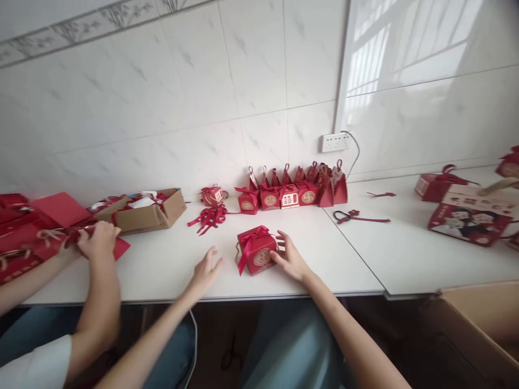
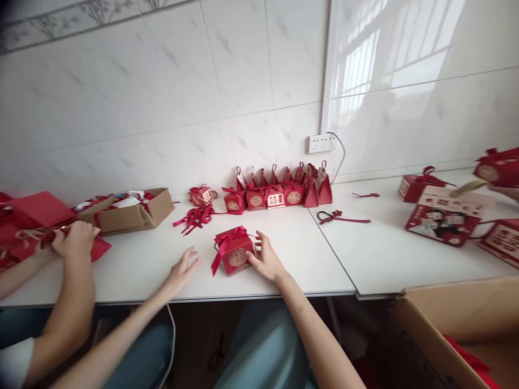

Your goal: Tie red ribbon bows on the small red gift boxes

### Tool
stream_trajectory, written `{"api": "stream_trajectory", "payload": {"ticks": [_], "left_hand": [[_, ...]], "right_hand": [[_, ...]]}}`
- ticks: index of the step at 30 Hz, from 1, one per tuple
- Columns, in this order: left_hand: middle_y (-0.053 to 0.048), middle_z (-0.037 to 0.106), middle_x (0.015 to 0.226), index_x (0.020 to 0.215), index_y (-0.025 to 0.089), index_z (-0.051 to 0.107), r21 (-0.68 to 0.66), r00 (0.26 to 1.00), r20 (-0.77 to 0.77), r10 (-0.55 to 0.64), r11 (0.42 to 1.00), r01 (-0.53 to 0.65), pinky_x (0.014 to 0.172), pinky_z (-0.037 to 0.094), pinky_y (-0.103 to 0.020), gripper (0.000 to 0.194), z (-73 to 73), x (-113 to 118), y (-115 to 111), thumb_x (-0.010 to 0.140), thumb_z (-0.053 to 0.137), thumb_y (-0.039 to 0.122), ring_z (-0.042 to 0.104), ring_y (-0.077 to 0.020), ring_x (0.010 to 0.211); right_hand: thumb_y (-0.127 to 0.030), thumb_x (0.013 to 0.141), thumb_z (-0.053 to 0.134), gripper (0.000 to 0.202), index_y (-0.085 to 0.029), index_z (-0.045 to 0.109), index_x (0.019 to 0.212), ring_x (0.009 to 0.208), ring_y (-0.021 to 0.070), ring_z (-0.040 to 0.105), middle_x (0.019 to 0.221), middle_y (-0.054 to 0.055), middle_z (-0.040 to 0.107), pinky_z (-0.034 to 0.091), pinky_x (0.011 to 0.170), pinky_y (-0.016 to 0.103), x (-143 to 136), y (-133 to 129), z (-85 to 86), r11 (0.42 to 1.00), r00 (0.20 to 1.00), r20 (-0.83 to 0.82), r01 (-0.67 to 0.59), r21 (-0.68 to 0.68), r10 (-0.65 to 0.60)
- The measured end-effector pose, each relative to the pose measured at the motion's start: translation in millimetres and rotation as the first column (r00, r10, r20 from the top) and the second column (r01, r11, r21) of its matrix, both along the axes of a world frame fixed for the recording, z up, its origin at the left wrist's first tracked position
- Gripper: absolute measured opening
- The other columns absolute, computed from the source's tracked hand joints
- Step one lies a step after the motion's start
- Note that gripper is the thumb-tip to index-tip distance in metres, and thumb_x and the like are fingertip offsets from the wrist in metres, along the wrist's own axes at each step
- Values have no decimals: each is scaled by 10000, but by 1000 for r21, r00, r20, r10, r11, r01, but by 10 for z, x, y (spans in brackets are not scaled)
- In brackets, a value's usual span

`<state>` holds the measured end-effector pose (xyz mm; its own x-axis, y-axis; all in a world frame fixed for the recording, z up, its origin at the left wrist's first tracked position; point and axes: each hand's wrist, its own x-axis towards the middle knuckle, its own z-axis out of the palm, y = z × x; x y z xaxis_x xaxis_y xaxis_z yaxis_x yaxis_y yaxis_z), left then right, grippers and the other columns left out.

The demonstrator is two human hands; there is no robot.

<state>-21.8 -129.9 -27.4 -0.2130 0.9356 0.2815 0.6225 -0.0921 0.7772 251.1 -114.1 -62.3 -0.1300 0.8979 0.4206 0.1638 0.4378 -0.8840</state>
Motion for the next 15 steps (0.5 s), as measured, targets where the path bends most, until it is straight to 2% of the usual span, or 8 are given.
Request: {"api": "stream_trajectory", "payload": {"ticks": [2, 4, 6, 10, 13, 15], "left_hand": [[-102, 658, 1100, 955, 223, 601, 70, 995, -72, -61, 995, 66, 980, 388, -424, 271, -264, 252, -214, 709, 615, 334, 561, -310, 1116], [-98, 670, 1043, 857, 236, 602, 205, 972, -229, -50, 974, 99, 971, 387, -413, 154, -378, 358, -340, 734, 535, 300, 575, -301, 1069], [-99, 681, 895, 755, 234, 579, 272, 941, -338, -19, 955, 117, 917, 406, -421, 96, -390, 362, -372, 727, 489, 256, 604, -297, 947], [-85, 660, 763, 651, 233, 525, 221, 914, -403, -39, 965, 138, 858, 406, -418, 59, -347, 312, -322, 684, 491, 199, 584, -293, 866], [-87, 654, 755, 635, 234, 510, 208, 896, -441, -39, 967, 144, 844, 397, -411, 91, -344, 336, -309, 684, 476, 166, 571, -287, 852], [-85, 652, 757, 638, 231, 514, 213, 885, -465, -33, 966, 148, 842, 393, -406, 111, -348, 368, -311, 695, 466, 148, 567, -282, 851]], "right_hand": [[-409, 814, 553, 533, -193, 363, 1263, 1016, 250, 574, 1172, 156, 512, 550, 771, 429, 13, -14, 22, 996, 997, 5, 78, 39, -78], [-409, 835, 513, 444, -194, 415, 1211, 993, 244, 573, 1105, 139, 544, 539, 769, 423, 50, -32, 42, 984, 988, 1, 155, 88, -156], [-418, 846, 481, 349, -197, 482, 1116, 981, 240, 567, 1046, 121, 560, 526, 784, 417, 124, -58, 68, 965, 973, -8, 229, 128, -230], [-432, 864, 430, 269, -199, 560, 894, 969, 240, 550, 1001, 105, 552, 515, 771, 403, 392, -215, 179, 917, 931, -33, 363, 167, -363], [-427, 885, 425, 285, -195, 575, 818, 931, 231, 565, 936, 84, 569, 515, 744, 382, 648, -523, 313, 893, 915, -54, 403, 199, -401], [-403, 912, 428, 271, -189, 592, 881, 950, 213, 572, 965, 69, 586, 506, 792, 379, 794, -792, 386, 879, 918, -67, 395, 268, -392]]}}
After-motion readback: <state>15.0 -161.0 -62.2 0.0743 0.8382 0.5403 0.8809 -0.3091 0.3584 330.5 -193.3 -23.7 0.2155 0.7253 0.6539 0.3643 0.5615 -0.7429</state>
